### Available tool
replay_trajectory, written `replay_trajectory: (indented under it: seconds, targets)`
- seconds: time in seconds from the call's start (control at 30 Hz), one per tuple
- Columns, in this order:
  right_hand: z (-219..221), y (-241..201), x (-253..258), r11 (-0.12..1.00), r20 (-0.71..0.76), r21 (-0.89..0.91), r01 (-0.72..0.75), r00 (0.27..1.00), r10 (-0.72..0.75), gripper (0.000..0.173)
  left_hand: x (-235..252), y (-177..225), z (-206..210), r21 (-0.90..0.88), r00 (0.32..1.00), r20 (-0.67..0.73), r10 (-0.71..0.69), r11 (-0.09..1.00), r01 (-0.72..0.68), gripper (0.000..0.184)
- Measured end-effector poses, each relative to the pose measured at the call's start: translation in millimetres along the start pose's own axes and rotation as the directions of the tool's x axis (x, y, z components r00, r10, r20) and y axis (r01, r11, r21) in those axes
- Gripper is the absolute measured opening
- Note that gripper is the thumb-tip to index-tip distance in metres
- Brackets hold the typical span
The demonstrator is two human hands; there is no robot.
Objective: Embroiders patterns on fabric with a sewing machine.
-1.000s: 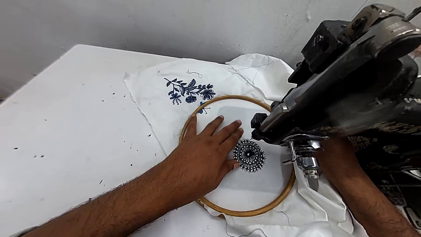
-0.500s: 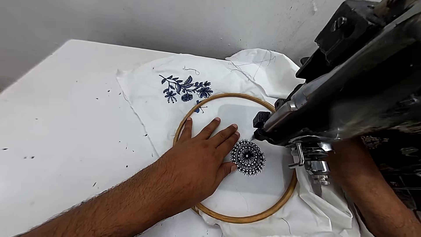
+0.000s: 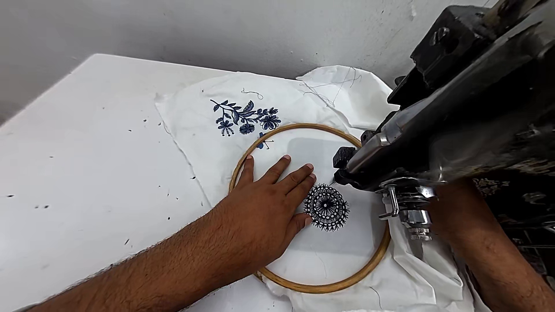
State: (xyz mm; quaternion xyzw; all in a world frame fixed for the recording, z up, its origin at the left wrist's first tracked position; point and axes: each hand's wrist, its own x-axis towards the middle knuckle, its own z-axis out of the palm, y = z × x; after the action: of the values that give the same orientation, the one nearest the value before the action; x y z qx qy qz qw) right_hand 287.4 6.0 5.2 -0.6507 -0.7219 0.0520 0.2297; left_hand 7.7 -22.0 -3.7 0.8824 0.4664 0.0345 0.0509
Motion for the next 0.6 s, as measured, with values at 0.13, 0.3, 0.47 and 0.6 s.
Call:
replay_trajectory:
  seconds: [0.13,0.3,0.47,0.6]
  targets:
    - [-1.7,-0.3,0.3,0.999,0.013,-0.034,0.004,1.000,-0.004,0.020,-1.2,1.4,2.0,-0.010,1.000,-0.014,0.014,1.000,-0.014,0.064]
    - [1.8,-2.1,-0.6,1.000,-0.037,0.019,-0.004,0.999,0.004,0.027,0.8,-2.2,0.7,-0.010,1.000,-0.012,0.013,1.000,-0.013,0.064]
    - [4.5,-4.0,-1.9,0.997,-0.020,0.050,-0.060,0.998,0.061,0.032,-3.5,-0.6,-4.0,0.007,0.999,0.032,-0.009,1.000,0.009,0.063]
    - [3.0,1.0,-3.3,0.999,-0.003,0.045,-0.016,1.000,0.016,0.029,-1.9,-0.8,-2.7,0.007,1.000,0.011,-0.009,1.000,0.009,0.063]
